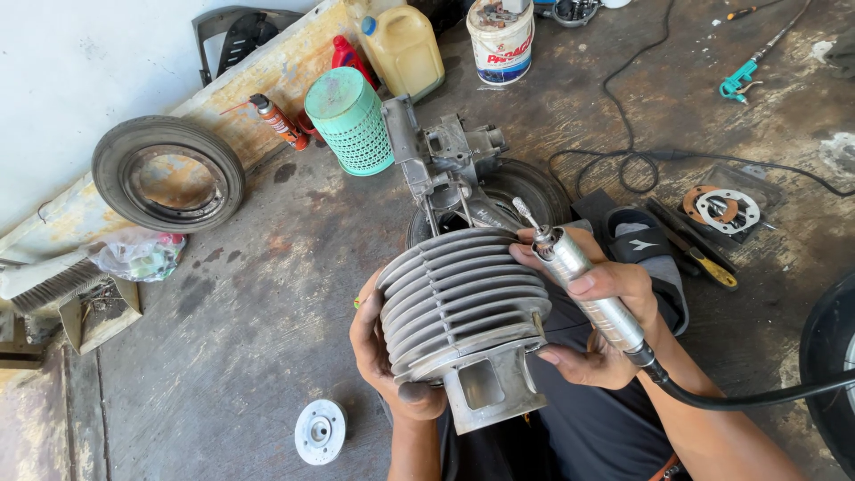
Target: The person uses a pneumatic rotary tool to grind and smooth the surfaces of a metal engine cylinder head. They hold the part with one hand while operating the tool with the other, rotating the cylinder to access different areas for grinding.
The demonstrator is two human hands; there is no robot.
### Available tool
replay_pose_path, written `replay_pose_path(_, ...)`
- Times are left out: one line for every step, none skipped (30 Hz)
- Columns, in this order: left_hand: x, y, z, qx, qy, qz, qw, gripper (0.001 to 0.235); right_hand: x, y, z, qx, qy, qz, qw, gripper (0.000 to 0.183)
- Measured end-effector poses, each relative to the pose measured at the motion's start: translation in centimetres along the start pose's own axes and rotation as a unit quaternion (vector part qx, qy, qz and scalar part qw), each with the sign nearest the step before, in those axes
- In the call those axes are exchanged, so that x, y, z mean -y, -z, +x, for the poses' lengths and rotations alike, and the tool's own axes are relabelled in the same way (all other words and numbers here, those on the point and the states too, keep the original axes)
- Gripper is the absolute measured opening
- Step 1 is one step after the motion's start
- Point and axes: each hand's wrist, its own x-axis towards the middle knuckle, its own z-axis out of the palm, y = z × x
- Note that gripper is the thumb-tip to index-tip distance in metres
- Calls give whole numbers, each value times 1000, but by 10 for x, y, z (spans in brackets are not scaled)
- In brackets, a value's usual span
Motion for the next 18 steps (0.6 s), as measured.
replay_pose_path(0,0,-1,0,0,0,1000,86,0,0,0,0,0,0,1000,73)
replay_pose_path(1,0,-1,-1,0,2,1000,86,0,0,0,0,1,-5,1000,73)
replay_pose_path(1,1,-2,-2,1,3,1000,86,0,0,0,0,3,-10,1000,72)
replay_pose_path(0,0,-1,-1,1,2,1000,86,1,0,0,0,3,-10,1000,72)
replay_pose_path(-1,-1,0,0,-3,3,1000,83,2,-1,1,-3,2,-9,1000,71)
replay_pose_path(-3,-1,1,2,-6,4,1000,80,2,-1,1,-5,0,-9,1000,70)
replay_pose_path(-2,-1,1,2,-6,5,1000,80,3,-2,1,-5,0,-8,1000,70)
replay_pose_path(-1,-2,1,-1,-3,-2,1000,82,3,-2,1,-4,0,-13,1000,71)
replay_pose_path(0,-2,0,-3,1,-10,1000,84,4,-2,1,-5,0,-19,1000,72)
replay_pose_path(1,-1,-1,-2,1,-11,1000,84,4,-3,1,-6,0,-20,1000,72)
replay_pose_path(1,0,-2,-1,1,-12,1000,83,4,-3,0,-10,-1,-18,1000,72)
replay_pose_path(2,1,-3,0,0,-13,1000,83,4,-4,0,-14,-2,-15,1000,71)
replay_pose_path(1,1,-4,0,0,-13,1000,83,4,-4,0,-14,-2,-15,1000,71)
replay_pose_path(1,1,-4,-2,1,-4,1000,83,4,-4,0,-12,-1,-19,1000,71)
replay_pose_path(0,0,-5,-3,1,4,1000,83,5,-3,-1,-10,1,-24,1000,72)
replay_pose_path(-1,0,-6,-2,1,3,1000,83,5,-3,-2,-11,1,-24,1000,72)
replay_pose_path(-2,-1,-7,-5,2,15,1000,83,4,-3,-2,-11,2,-23,1000,71)
replay_pose_path(-3,-1,-7,-9,2,28,1000,84,4,-3,-2,-10,2,-23,1000,69)
